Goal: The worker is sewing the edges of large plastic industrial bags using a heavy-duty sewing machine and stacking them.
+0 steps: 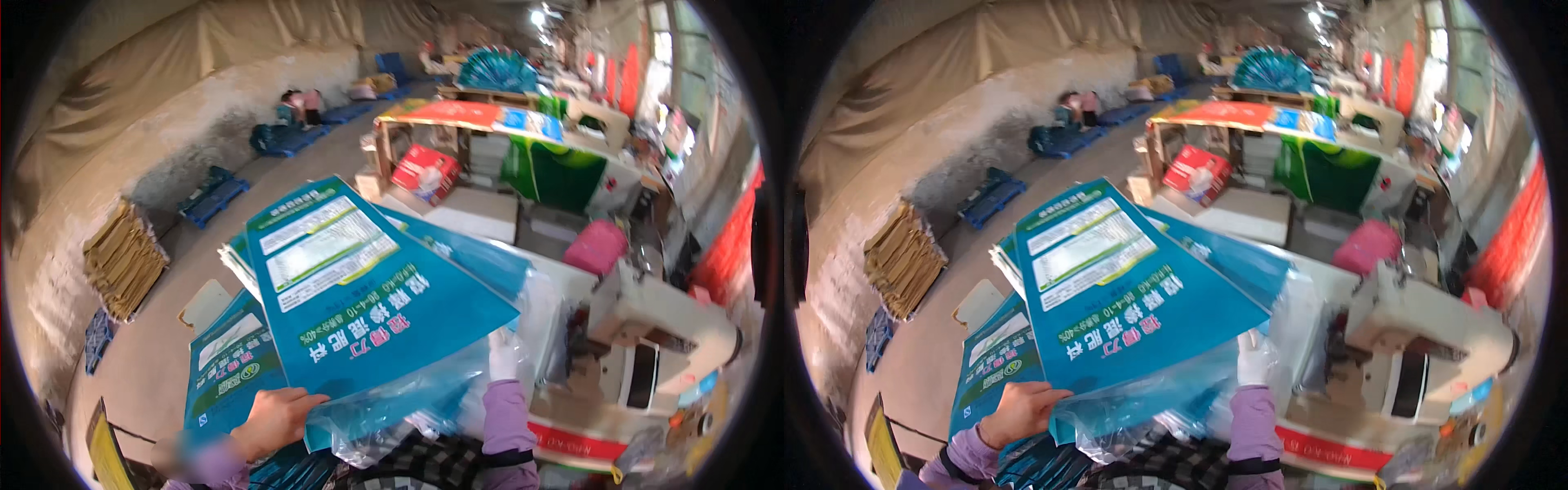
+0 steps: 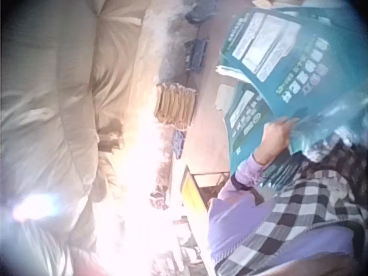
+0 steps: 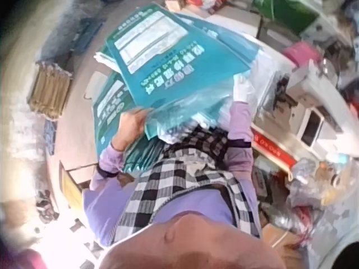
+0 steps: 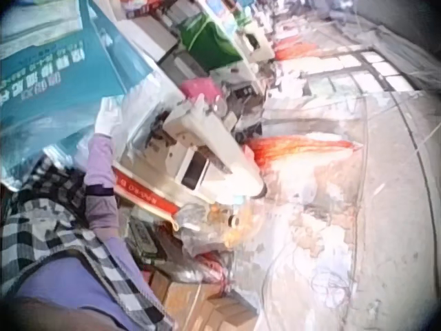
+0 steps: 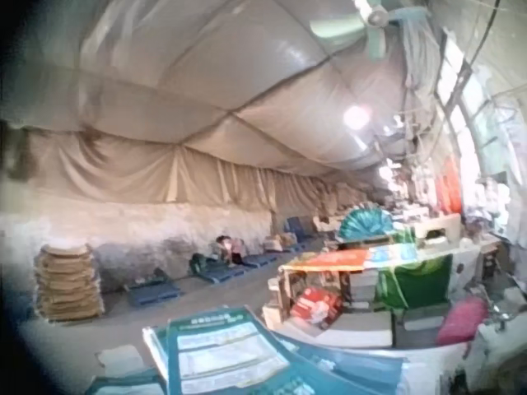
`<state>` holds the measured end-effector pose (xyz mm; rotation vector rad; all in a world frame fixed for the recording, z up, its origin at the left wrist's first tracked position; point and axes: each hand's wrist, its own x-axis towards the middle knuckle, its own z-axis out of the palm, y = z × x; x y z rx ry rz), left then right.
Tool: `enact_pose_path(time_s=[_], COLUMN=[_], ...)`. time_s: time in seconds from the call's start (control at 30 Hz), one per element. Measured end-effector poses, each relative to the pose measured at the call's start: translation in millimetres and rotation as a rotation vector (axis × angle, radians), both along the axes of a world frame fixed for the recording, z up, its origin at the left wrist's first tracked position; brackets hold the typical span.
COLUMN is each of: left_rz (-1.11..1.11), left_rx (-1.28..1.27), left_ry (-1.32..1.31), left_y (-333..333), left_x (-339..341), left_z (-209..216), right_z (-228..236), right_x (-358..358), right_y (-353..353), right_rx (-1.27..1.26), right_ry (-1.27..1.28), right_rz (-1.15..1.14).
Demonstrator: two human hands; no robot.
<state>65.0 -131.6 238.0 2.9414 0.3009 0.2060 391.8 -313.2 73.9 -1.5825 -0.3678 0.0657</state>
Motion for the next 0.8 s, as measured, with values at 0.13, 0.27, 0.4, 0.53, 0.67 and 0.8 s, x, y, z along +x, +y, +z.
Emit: enact_pose_path(time_s=[0.13,0.27,0.4,0.53,0.67,0.8], left_rz=[0.199,0.253,0.166,0.296,0.115,-0.115], left_rx=[-0.233,-0.255,-0.222,-0.340,-0.202,-0.068], left_ry=[-0.222,-0.262,-0.371,-0.319,0.065,0.150], left_y=[-7.0,-8.4,-9.2,-11.9,1.7,4.2], left_x=[-10.5,-8.2,-5.5,-3.6,-23.4,-37.2], left_z=[-23.2,-34.3,-44.4,-47.5,-51.7,-56.9], right_z=[-9.4,31.8,25.7,-20.0,17.1,63.6], right_x=[-42.1,-58.1,-43.6,-15.8,5.5,27.1], right_y=[-0.6,-19.6,-35.8,-40.9,-54.1,-44.9], right_rx=[0.054,-0.084,-0.406,-0.098,-0.775,-0.724], right_ry=[-0.025,-0.215,-0.686,-0.145,-0.386,-0.897], right_rz=[-0.375,-0.692,-0.417,-0.178,0.028,0.031])
